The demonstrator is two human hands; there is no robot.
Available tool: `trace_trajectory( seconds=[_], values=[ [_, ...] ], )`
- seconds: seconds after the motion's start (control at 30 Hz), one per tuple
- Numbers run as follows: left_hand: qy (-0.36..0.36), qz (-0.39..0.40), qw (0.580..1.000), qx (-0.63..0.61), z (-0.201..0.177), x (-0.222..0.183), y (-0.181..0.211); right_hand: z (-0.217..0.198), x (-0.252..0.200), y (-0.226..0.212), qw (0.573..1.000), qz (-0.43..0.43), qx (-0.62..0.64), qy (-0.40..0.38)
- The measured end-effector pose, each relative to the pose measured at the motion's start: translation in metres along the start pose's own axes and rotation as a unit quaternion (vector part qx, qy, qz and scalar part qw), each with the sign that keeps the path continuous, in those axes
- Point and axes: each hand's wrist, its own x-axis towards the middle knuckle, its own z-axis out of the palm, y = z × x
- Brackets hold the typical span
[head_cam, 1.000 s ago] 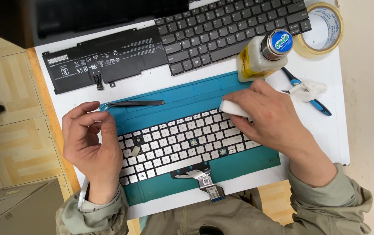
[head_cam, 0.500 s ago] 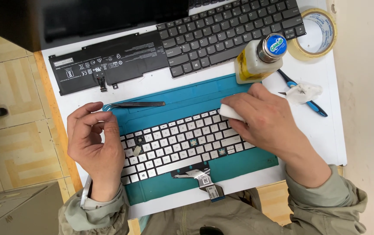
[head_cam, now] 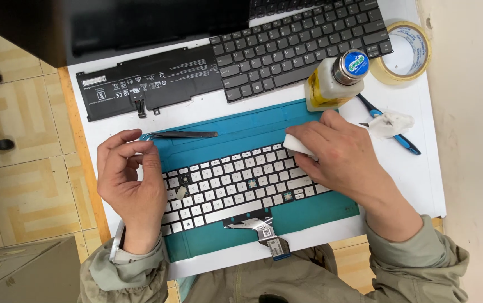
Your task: Cleaning and inspecting small laptop keyboard components using a toothbrush and cloth
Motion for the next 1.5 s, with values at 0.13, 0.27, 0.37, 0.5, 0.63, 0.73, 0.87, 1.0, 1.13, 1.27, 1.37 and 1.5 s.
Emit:
trace_trajectory(
  seconds=[0.13,0.27,0.37,0.5,0.63,0.73,0.87,1.0,1.13,1.27,1.37,1.5],
  values=[
    [0.001,-0.003,1.0,0.014,0.001,0.0,-0.001,0.01,-0.004,0.002,0.998,0.002,-0.041,-0.044],
    [0.003,-0.002,1.0,0.01,0.0,0.0,-0.001,0.01,-0.002,0.002,1.0,-0.006,-0.028,-0.012],
    [0.001,-0.004,1.0,0.01,0.001,0.0,0.0,0.009,-0.003,0.001,0.999,-0.008,-0.03,-0.025],
    [0.001,-0.005,1.0,0.021,0.0,0.0,0.001,0.005,0.002,0.0,1.0,-0.019,-0.005,0.004],
    [0.004,0.01,0.999,-0.033,0.0,0.004,-0.004,0.008,0.004,-0.004,0.999,0.032,-0.004,-0.021],
    [0.001,0.012,1.0,-0.027,-0.001,0.002,-0.004,0.005,0.009,-0.005,0.999,0.042,0.029,0.001],
    [-0.006,0.013,1.0,-0.026,0.001,0.001,-0.004,0.01,0.01,-0.009,0.999,0.005,0.03,-0.015],
    [-0.005,0.016,1.0,-0.024,0.0,0.002,-0.005,0.005,0.013,-0.01,0.999,0.002,0.033,0.015],
    [-0.01,0.013,1.0,-0.022,0.0,0.001,-0.005,0.018,0.013,-0.016,0.999,-0.019,0.044,-0.001],
    [-0.004,0.017,1.0,-0.026,-0.001,0.002,-0.002,0.01,0.019,-0.015,0.999,-0.008,0.031,0.004],
    [-0.002,0.02,0.999,-0.033,-0.001,0.003,-0.001,0.021,0.02,-0.021,0.998,-0.022,0.05,0.007],
    [0.018,0.022,0.998,-0.049,-0.007,0.004,-0.001,0.01,0.014,-0.012,1.0,-0.001,0.007,-0.018]
  ],
)
